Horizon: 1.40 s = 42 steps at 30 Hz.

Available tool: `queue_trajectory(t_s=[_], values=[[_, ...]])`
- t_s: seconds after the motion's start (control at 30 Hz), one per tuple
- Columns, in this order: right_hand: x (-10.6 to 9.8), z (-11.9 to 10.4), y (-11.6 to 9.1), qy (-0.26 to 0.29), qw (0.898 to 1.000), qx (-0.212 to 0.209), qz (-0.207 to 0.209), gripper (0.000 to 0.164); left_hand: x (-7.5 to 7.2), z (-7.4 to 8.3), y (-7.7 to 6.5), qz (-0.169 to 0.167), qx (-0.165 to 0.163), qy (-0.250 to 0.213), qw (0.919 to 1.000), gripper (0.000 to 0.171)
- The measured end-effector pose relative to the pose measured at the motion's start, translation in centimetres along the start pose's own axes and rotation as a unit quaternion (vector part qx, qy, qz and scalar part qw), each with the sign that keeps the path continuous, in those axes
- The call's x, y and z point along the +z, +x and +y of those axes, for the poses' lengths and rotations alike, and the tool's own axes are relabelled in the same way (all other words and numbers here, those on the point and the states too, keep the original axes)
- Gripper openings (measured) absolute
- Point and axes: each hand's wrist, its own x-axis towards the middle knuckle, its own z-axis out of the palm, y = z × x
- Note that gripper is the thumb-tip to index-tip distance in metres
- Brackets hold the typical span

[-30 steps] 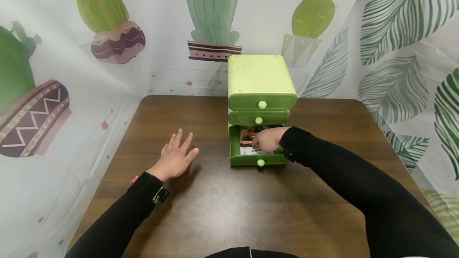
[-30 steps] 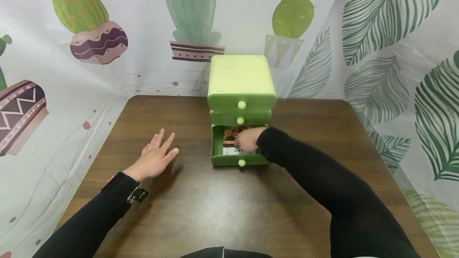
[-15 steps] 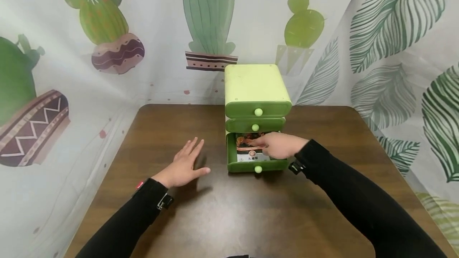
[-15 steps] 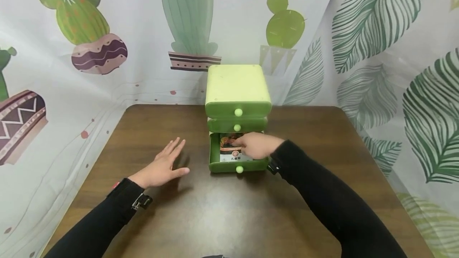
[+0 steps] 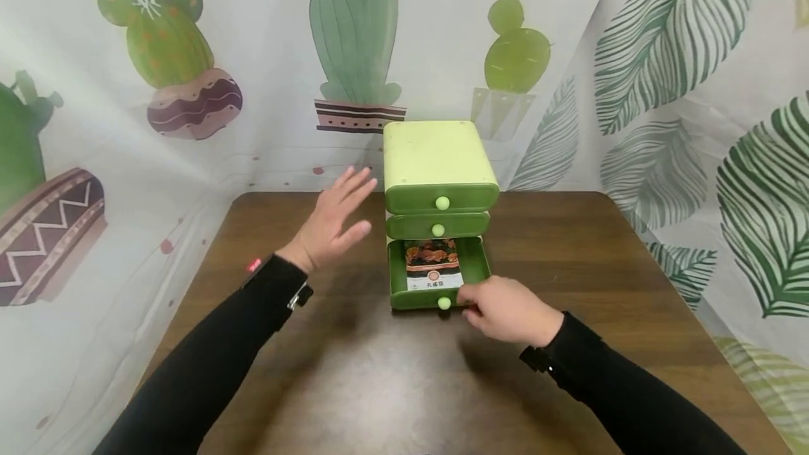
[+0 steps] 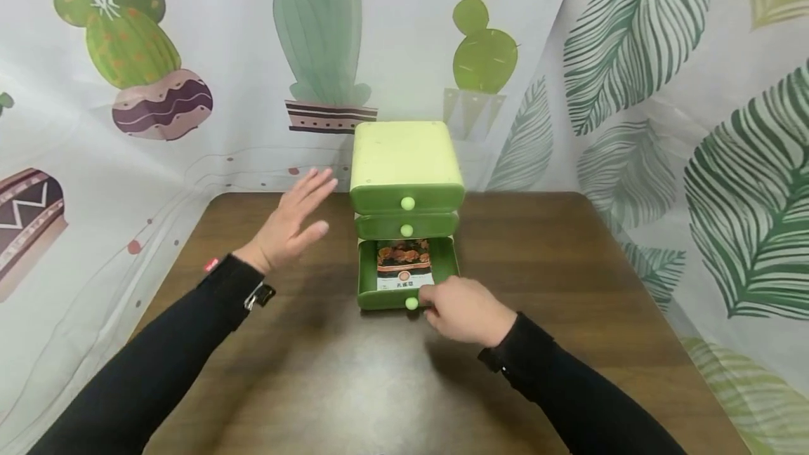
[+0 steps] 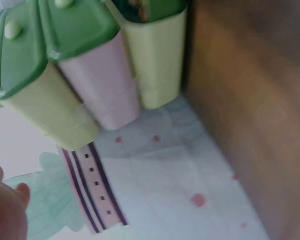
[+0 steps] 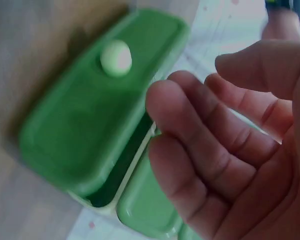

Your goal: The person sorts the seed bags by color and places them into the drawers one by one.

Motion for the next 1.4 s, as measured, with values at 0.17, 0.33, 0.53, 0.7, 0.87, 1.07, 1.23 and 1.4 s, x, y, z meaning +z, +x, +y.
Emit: queue_trajectory(t_s=[0.17,0.33,0.53,0.7,0.87,1.07,1.23,1.4], values=[[2.3,-1.1,0.3,-0.013,1.0,0.012,-0.018,0.024,-0.7,-1.8,4.3,0.045,0.051,-0.01,0.9976,0.086],[4.6,-1.7,1.0,-0.047,0.998,0.037,-0.032,0.039,0.4,-3.6,6.5,0.03,0.044,-0.019,0.9984,0.086],[6.9,-2.4,2.0,-0.097,0.992,0.072,-0.047,0.044,2.4,-5.4,6.7,-0.008,-0.002,-0.087,0.9962,0.089],[8.2,-2.7,2.4,-0.116,0.99,0.077,-0.009,0.033,4.0,-5.9,6.1,-0.003,-0.011,-0.145,0.9894,0.078],[8.8,-2.3,2.6,-0.115,0.989,0.077,0.047,0.018,5.0,-5.5,6.4,0.037,0.0,-0.15,0.988,0.049],[9.0,-1.9,2.8,-0.124,0.987,0.074,0.074,0.02,5.4,-5.0,6.6,0.036,-0.019,-0.13,0.9907,0.046],[9.1,-1.5,3.1,-0.131,0.982,0.072,0.113,0.02,5.2,-4.8,7.3,0.035,-0.021,-0.149,0.988,0.042],[8.8,-0.6,3.1,-0.129,0.98,0.065,0.139,0.019,5.3,-4.7,8.3,0.025,-0.029,-0.154,0.9873,0.042]])
